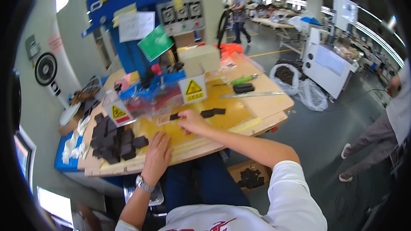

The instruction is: Placing leather pieces into a machine for stamping or heat-pressing and organizing them into a box.

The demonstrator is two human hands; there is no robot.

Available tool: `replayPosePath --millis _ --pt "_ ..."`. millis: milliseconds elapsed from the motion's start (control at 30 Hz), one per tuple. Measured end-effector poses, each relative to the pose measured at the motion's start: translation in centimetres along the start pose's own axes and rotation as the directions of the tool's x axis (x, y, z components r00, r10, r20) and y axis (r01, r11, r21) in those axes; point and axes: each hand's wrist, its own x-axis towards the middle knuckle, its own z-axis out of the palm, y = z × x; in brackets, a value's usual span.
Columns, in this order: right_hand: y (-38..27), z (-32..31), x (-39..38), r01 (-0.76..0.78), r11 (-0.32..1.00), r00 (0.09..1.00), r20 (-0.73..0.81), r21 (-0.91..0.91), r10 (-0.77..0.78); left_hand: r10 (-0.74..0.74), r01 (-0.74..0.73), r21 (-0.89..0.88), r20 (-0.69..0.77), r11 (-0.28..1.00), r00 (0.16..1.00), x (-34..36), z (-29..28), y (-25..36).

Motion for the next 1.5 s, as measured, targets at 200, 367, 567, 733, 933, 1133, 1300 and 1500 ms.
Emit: replayPosePath --millis 200,367,567,733,933,1133,1300,1500 --pt "-0.2 1.5 1.7 0.037 0.991 0.999 -0.006 -0.128 -0.038 -0.027 0.023 0.057 0.072 0.998 0.997 0.1 0.6 -0.5" --pt "-1.1 3.6 2.0 0.082 0.970 0.996 0.055 -0.230 -0.071 -0.038 0.030 0.128 0.064 0.991 0.997 0.6 0.7 -1.4" --pt "-0.8 4.6 2.6 0.203 0.920 0.978 0.016 -0.337 -0.210 -0.036 0.015 0.399 0.045 0.917 0.998 3.2 2.5 -4.4" --pt "-1.0 4.6 2.6 0.137 0.972 0.990 0.010 -0.191 -0.138 -0.111 0.008 0.579 0.142 0.815 0.984 5.4 5.2 -6.9" --pt "-0.2 2.9 1.8 0.256 0.891 0.966 0.127 -0.375 -0.224 -0.263 0.196 0.454 0.089 0.869 0.961 5.9 6.1 -7.0" --pt "0.7 3.9 0.5 0.484 0.332 0.787 0.237 -0.810 -0.569 -0.126 0.129 0.501 -0.040 0.856 0.991 4.8 6.4 -7.8" --pt "0.2 4.3 1.8 0.394 0.349 0.842 0.182 -0.850 -0.508 -0.140 0.154 0.415 -0.064 0.897 0.988 5.4 5.9 -7.5" --pt "1.0 4.9 2.5 0.383 0.319 0.841 0.184 -0.867 -0.509 -0.158 0.174 0.424 -0.073 0.889 0.985 5.1 6.0 -7.4"
